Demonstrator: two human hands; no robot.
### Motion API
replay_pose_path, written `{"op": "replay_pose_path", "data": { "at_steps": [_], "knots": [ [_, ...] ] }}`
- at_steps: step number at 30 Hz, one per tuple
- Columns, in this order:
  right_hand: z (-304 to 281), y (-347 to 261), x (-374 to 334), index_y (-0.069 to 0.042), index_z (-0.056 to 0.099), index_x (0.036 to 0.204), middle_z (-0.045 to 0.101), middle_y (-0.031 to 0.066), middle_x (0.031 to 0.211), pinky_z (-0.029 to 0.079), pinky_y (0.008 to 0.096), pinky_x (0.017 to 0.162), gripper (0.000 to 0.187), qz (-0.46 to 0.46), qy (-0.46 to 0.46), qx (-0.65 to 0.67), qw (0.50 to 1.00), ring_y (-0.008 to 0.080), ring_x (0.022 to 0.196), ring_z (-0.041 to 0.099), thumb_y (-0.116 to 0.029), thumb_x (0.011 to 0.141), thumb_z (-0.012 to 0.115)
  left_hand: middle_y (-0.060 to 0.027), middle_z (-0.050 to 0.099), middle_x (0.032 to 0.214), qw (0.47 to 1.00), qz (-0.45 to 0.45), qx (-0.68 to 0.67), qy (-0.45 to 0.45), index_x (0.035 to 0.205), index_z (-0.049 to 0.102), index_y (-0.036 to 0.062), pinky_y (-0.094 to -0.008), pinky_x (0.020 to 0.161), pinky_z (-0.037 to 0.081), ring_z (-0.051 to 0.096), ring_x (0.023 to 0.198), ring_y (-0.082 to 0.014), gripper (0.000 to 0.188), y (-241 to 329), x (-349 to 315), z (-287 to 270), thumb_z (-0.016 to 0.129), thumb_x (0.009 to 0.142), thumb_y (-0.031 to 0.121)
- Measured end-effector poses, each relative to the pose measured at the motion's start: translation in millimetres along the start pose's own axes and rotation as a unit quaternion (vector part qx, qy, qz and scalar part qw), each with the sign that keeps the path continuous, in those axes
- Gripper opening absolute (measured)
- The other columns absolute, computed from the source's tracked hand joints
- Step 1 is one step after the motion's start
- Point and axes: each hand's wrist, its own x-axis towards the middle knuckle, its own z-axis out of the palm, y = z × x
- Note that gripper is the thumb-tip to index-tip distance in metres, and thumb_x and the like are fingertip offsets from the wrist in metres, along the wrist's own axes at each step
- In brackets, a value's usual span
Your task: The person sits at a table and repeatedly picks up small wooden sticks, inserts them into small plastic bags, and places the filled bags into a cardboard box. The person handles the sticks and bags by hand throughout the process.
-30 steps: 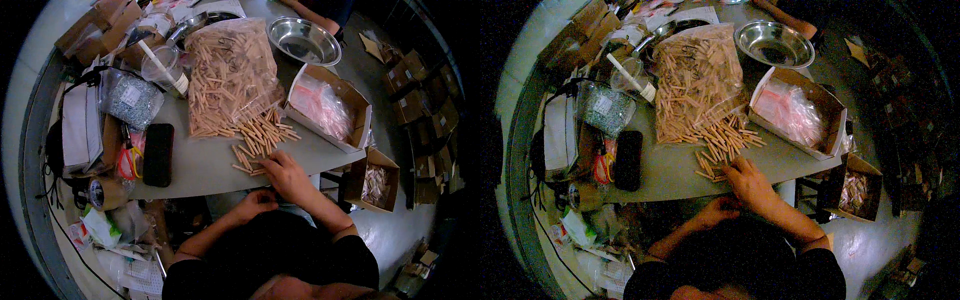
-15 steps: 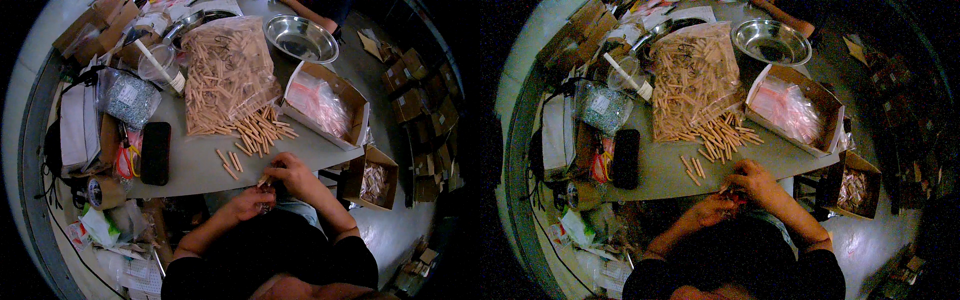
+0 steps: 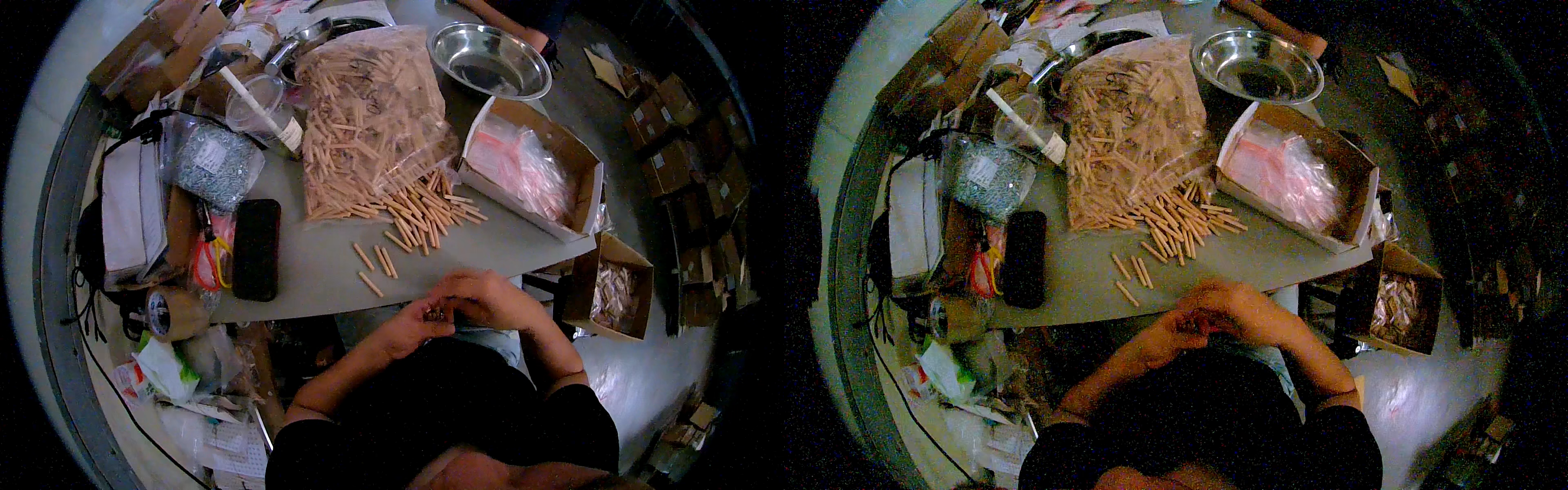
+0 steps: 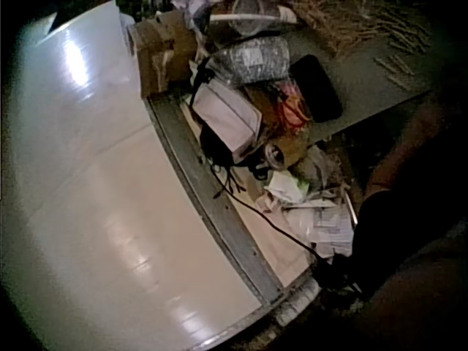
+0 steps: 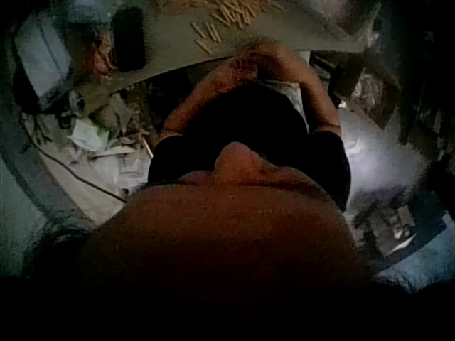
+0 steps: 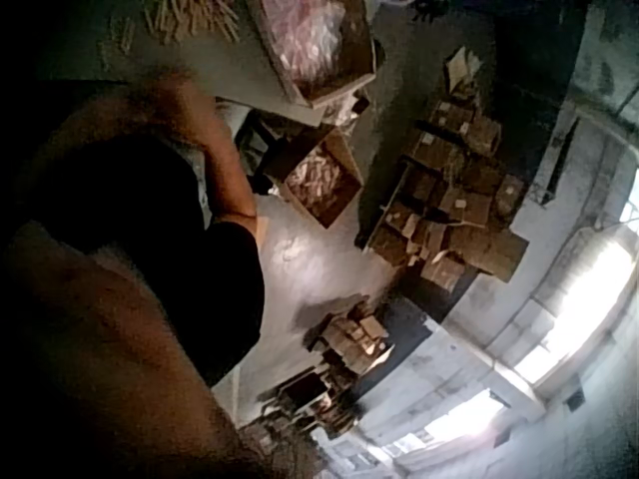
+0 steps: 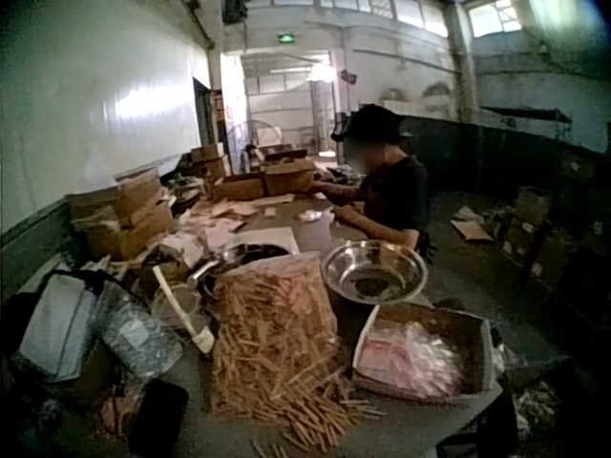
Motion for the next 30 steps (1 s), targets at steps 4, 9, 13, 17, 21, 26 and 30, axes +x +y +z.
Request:
{"op": "replay_pose_path", "data": {
  "at_steps": [4,9,13,17,21,26,30],
  "knots": [
    [-5.0,3.9,-11.4,-0.008,0.068,0.100,0.061,0.0126,0.106,0.050,0.0368,0.080,0.025,-0.067,0.046,-0.059,0.995,0.0307,0.095,0.061,-0.003,0.076,0.070,0.0033,0.054,0.094,0.991,-0.014,0.125,-0.034,0.114,0.054,0.0070,-0.0250,0.077,0.044,0.051,0.087,-0.0080,0.040,28.1,-6.9,14.8,0.075,0.081,0.016],
    [-6.7,-6.4,-17.5,-0.007,0.069,0.090,0.062,0.0108,0.105,0.050,0.0359,0.077,0.018,-0.111,0.066,-0.073,0.989,0.0286,0.094,0.061,-0.003,0.073,0.074,-0.0004,0.057,0.100,0.986,0.120,0.105,-0.057,0.122,0.050,0.0041,-0.0242,0.081,0.044,0.052,0.093,-0.0072,0.042,42.3,-4.1,32.1,0.069,0.088,0.021],
    [-15.6,-3.3,-28.3,-0.004,0.067,0.086,0.065,0.0086,0.094,0.050,0.0316,0.076,0.015,-0.012,0.139,0.060,0.988,0.0226,0.087,0.063,-0.003,0.074,0.076,-0.0032,0.060,0.099,0.973,0.073,0.211,0.052,0.117,0.052,0.0009,-0.0232,0.078,0.046,0.054,0.089,-0.0073,0.032,59.6,-6.4,38.7,0.061,0.093,0.020],
    [-13.9,6.7,-37.8,-0.001,0.063,0.093,0.065,0.0037,0.088,0.048,0.0250,0.073,0.017,0.100,0.157,0.243,0.952,0.0106,0.081,0.060,-0.001,0.079,0.073,-0.0008,0.060,0.081,0.926,0.169,0.310,0.137,0.100,0.058,-0.0029,-0.0223,0.065,0.046,0.054,0.074,-0.0053,0.017,72.0,3.8,44.8,0.057,0.095,0.013],
    [-9.0,17.6,-36.9,0.000,0.061,0.099,0.063,0.0002,0.087,0.047,0.0223,0.071,0.020,0.140,0.157,0.405,0.890,0.0068,0.080,0.058,-0.001,0.082,0.071,0.0010,0.059,0.075,0.936,0.153,0.286,0.141,0.093,0.060,-0.0021,-0.0212,0.060,0.044,0.052,0.068,-0.0041,0.015,75.3,12.3,46.0,0.058,0.094,0.013],
    [-7.0,27.8,-35.4,-0.001,0.062,0.098,0.062,-0.0012,0.085,0.045,0.0203,0.068,0.015,0.162,0.111,0.427,0.883,0.0057,0.077,0.056,-0.007,0.085,0.068,0.0029,0.059,0.075,0.945,0.081,0.287,0.138,0.087,0.062,0.0024,-0.0219,0.060,0.042,0.050,0.069,-0.0043,0.016,80.2,22.9,37.8,0.059,0.093,0.017],
    [-7.0,32.5,-34.0,-0.002,0.063,0.096,0.062,-0.0017,0.085,0.043,0.0204,0.067,0.014,0.174,0.095,0.425,0.883,0.0052,0.075,0.054,-0.012,0.087,0.065,0.0030,0.058,0.073,0.945,0.109,0.291,0.104,0.083,0.062,0.0022,-0.0223,0.059,0.042,0.050,0.067,-0.0049,0.018,81.5,28.7,29.9,0.060,0.090,0.019]
  ]
}}
